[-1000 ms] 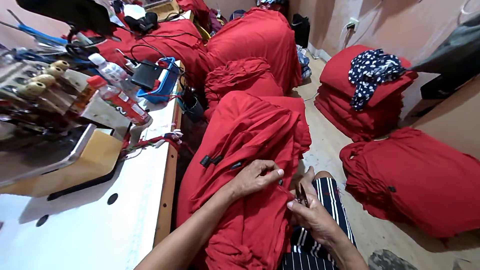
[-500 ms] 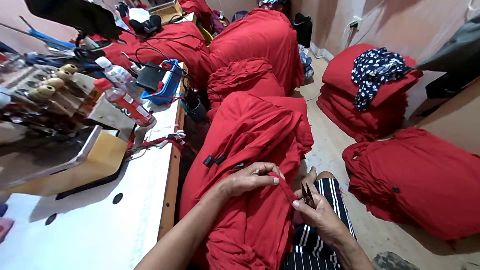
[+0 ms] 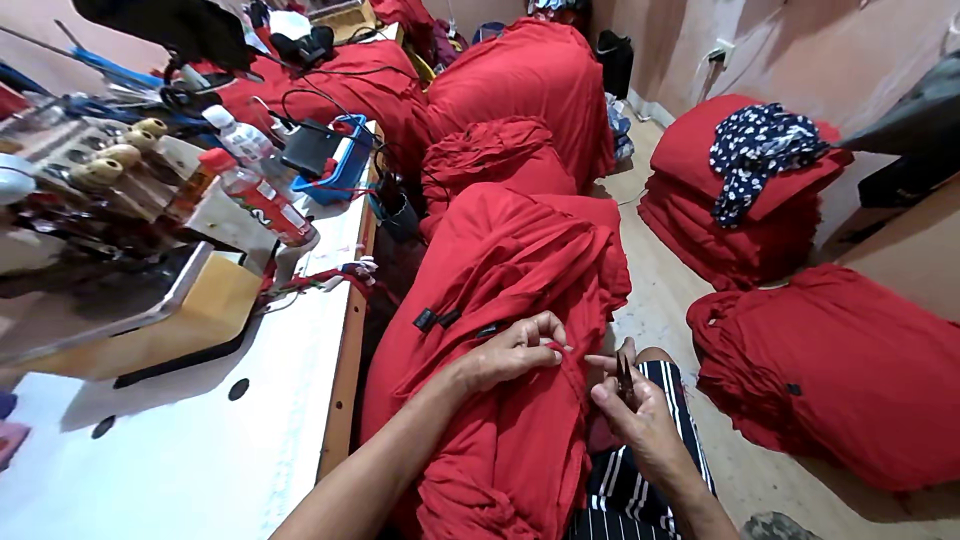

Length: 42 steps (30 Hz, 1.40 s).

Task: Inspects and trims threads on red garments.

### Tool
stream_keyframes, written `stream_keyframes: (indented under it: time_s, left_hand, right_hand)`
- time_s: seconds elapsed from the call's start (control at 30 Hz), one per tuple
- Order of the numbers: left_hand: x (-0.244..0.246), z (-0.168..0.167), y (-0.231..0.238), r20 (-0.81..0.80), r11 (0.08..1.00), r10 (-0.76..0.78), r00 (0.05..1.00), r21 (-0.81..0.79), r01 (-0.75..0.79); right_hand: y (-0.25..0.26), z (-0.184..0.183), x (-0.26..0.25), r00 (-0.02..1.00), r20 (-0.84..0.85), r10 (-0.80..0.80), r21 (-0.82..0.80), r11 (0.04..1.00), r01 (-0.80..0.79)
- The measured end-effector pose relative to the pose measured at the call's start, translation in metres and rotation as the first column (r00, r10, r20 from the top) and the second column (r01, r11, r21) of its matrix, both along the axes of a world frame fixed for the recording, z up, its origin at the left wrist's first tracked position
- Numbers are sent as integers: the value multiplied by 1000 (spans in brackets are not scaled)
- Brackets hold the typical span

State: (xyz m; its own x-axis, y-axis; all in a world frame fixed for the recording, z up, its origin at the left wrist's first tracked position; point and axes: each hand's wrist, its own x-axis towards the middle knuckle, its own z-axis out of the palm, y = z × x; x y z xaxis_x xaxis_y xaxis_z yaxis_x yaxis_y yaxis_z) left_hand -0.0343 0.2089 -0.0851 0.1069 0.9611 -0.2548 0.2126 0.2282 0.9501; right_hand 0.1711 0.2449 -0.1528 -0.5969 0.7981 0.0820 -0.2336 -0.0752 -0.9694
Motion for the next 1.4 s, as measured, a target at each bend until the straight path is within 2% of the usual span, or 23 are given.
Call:
stream_keyframes:
  time_s: [0.1,0.2,0.33,0.47,0.57,0.67,0.73,0.97,1.07,1.17,1.27,1.4]
  left_hand:
    - [2,0,0,-5,1000,-21,1000,24,21]
    - [2,0,-2,-53,994,-58,997,93,63]
    - [2,-10,1,-92,941,-176,980,277,195]
    - [3,-9,0,-161,942,-154,975,275,194]
    - [4,-9,0,-162,940,-157,974,277,198]
    - [3,-9,-1,-167,937,-173,971,276,215]
    - [4,-8,-1,-170,941,-170,971,264,211]
    - [5,-14,2,-218,889,-206,954,366,275]
    - [5,-14,2,-248,872,-217,944,386,302]
    - [6,-14,2,-205,894,-164,965,383,233]
    - [7,-8,1,-121,941,-128,984,300,159]
    - [7,-7,3,-90,963,-106,990,238,125]
  right_hand:
    - [-5,4,-12,994,41,-105,235,968,92]
    - [-8,-3,-19,963,55,-263,455,865,210]
    - [-4,-3,-10,955,85,-286,445,868,220]
    - [3,2,2,942,154,-297,511,840,181]
    - [3,4,3,975,103,-197,436,890,134]
    - [1,13,4,989,26,-145,242,961,135]
    - [2,18,5,991,-16,-132,177,975,133]
    - [-1,21,-7,996,-52,-75,244,966,85]
    - [-1,23,-7,994,-23,-104,252,962,106]
    - [2,24,-2,989,64,-134,295,949,110]
    - [7,22,8,964,228,-133,305,951,59]
    - [8,16,12,950,296,-97,259,966,18]
